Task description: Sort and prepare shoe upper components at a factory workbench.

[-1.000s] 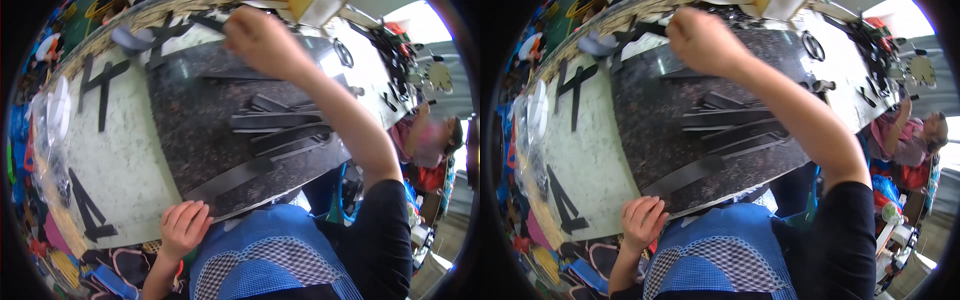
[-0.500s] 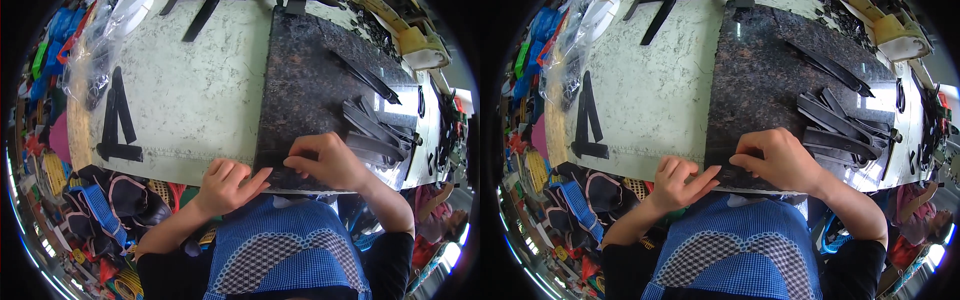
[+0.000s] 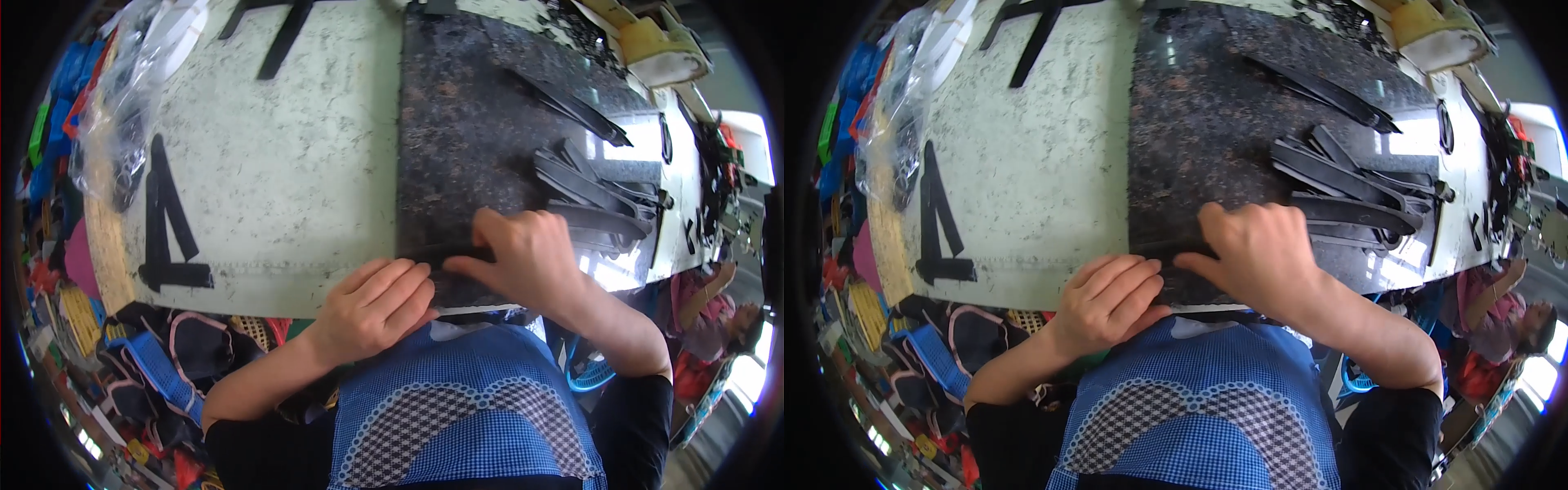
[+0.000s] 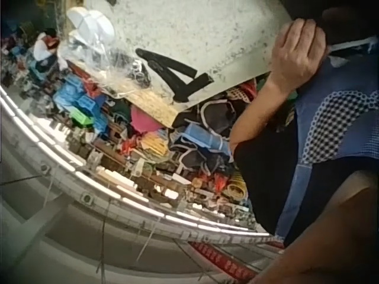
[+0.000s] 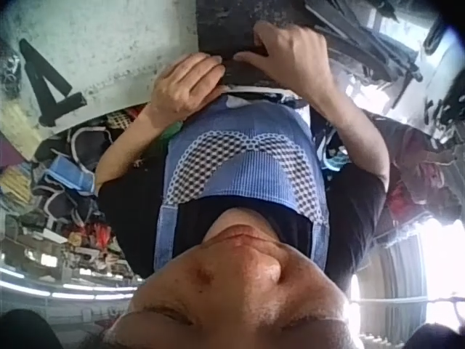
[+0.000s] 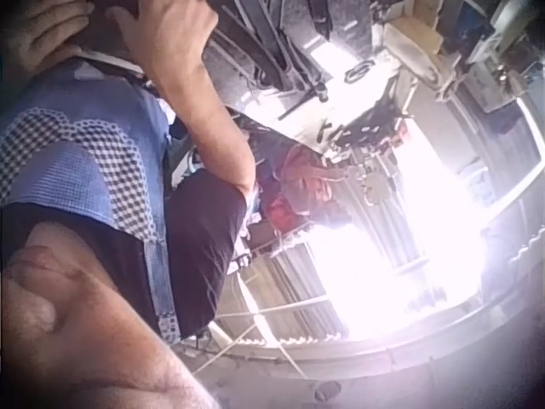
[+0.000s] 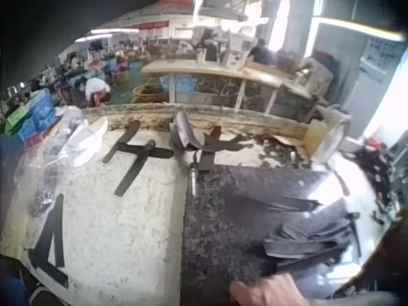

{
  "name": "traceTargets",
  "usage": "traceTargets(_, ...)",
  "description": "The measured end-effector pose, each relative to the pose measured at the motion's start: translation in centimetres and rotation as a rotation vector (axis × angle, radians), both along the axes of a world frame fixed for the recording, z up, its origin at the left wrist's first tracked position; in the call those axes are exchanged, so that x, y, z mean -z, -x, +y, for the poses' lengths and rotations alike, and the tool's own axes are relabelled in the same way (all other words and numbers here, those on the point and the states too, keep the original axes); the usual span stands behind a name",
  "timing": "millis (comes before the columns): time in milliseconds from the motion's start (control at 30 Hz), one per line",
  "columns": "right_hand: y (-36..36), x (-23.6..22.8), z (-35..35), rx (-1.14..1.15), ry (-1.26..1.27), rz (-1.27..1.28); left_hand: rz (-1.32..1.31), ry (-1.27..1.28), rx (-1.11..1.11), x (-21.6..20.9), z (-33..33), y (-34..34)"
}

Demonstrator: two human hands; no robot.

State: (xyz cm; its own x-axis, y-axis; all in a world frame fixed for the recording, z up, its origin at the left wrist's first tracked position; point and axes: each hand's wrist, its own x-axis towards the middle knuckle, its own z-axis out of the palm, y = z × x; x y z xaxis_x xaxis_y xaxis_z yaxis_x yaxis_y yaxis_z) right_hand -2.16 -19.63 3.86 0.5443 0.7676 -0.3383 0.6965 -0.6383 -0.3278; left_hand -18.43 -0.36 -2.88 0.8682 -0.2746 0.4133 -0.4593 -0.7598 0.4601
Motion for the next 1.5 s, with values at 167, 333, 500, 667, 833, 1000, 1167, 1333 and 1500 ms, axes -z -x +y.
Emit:
traceTargets(167,-0.6,-2.4,-6.9,0.621,-0.163,0.633,0.006,-0.126,-0.021,-0.9,-0.5,-1.3)
traceTargets(333,0.5,0.1,-9.1,0.851,-0.358,0.727,0.015,-0.171,0.027,-0.7,-0.6,-2.6)
traceTargets(500,1.0,1.0,-9.5,0.809,-0.386,0.669,0.042,-0.211,0.049,-1.2,-1.1,-3.5)
traceTargets(667,1.1,1.2,-9.2,0.808,-0.356,0.57,0.061,-0.229,0.063,-1.0,-1.2,-3.8)
traceTargets(833,1.8,2.6,-8.5,0.441,-0.303,-0.062,0.037,-0.284,0.136,-2.4,-1.5,-5.7)
traceTargets(1000,1.1,-1.0,-9.0,0.328,-0.398,0.043,0.003,-0.138,0.31,-3.4,0.4,-10.2)
traceTargets(1167,-3.2,-5.9,-15.5,0.827,-0.323,-0.142,-0.118,0.05,-0.019,-3.5,3.2,-14.4)
traceTargets(1333,-7.3,-4.9,-19.7,0.653,-0.116,-0.493,-0.213,-0.062,-0.357,-2.7,5.2,-22.2)
traceTargets(1500,-11.5,-6.0,-10.6,0.522,-0.582,-0.278,-0.321,-0.241,-0.328,-1.3,8.7,-27.4)
